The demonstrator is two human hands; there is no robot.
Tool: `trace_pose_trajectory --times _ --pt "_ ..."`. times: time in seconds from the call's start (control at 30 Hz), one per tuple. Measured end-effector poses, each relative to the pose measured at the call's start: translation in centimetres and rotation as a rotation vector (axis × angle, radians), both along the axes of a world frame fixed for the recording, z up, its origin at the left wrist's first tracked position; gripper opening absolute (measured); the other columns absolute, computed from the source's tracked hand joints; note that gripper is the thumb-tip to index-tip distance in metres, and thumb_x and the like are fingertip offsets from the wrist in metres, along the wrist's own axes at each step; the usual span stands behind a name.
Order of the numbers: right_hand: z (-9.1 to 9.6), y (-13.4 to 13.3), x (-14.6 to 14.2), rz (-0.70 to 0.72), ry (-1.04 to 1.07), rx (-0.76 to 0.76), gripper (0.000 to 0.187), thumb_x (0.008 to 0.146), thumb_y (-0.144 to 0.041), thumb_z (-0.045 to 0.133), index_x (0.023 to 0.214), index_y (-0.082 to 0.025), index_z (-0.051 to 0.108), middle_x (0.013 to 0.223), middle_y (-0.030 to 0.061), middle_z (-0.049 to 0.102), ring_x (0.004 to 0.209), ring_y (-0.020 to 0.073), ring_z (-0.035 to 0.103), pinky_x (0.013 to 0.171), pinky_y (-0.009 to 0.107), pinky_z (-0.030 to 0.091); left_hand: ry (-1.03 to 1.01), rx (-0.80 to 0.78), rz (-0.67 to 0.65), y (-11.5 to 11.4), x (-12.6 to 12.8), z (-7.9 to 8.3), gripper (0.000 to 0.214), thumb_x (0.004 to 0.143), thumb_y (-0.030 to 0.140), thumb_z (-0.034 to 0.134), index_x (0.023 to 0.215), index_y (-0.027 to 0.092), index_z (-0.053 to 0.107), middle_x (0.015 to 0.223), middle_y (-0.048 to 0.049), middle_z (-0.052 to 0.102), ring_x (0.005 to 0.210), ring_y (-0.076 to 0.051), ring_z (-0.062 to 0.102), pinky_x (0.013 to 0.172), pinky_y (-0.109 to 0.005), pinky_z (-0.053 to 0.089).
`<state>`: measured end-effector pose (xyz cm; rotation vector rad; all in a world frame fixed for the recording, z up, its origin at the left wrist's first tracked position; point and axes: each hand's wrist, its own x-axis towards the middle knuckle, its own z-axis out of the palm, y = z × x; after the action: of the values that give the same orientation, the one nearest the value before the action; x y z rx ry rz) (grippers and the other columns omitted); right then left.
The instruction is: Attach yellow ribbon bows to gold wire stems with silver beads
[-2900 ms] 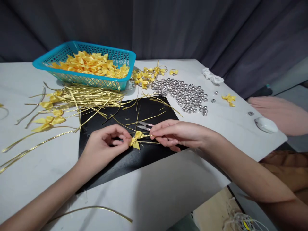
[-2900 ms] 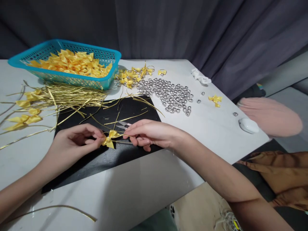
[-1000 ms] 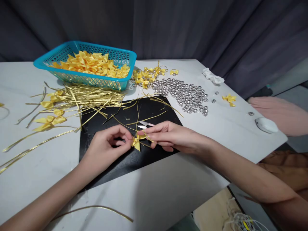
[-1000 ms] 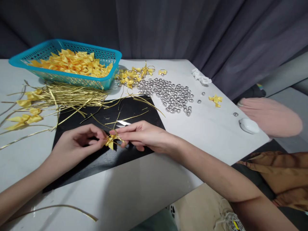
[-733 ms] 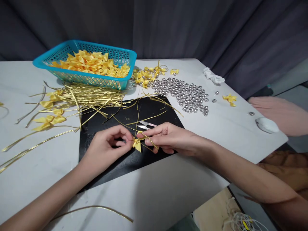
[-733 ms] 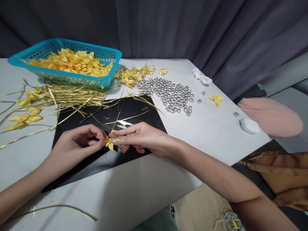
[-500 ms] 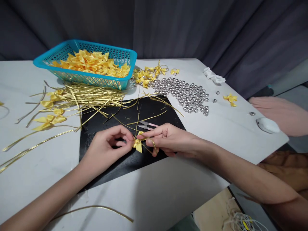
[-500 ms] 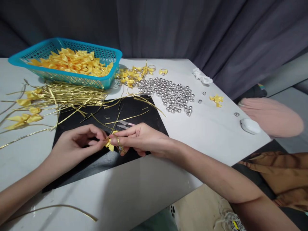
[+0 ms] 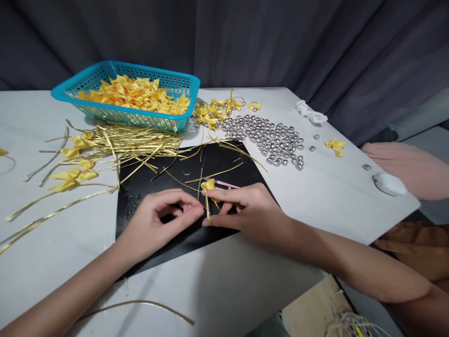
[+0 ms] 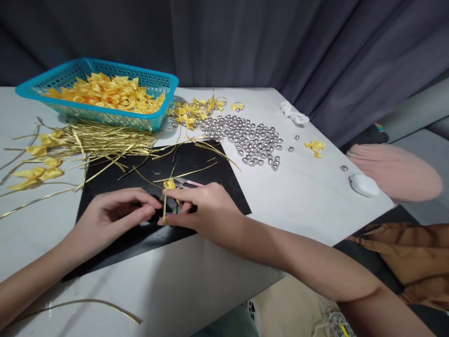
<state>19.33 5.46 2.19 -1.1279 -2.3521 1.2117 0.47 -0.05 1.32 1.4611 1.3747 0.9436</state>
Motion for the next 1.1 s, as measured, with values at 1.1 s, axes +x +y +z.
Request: trace_pose_trajectory --times 1.1 --pt "-0.7 1.4 -0.2 -0.275 0.295 0.569 0.014 0.072 -0.007 0.058 0.072 -0.016 0.048 0.056 -0.0081 0.041 0.046 0.0019 0.034 0.05 0.016 0.031 -0.162 -0.145 -0.171 0.3 -0.9 -0.6 0.016 0.081 0.032 0.063 0.072 0.02 0.067 0.063 0.0034 0.06 0.055 -0.006 0.051 0.05 -0.013 0.039"
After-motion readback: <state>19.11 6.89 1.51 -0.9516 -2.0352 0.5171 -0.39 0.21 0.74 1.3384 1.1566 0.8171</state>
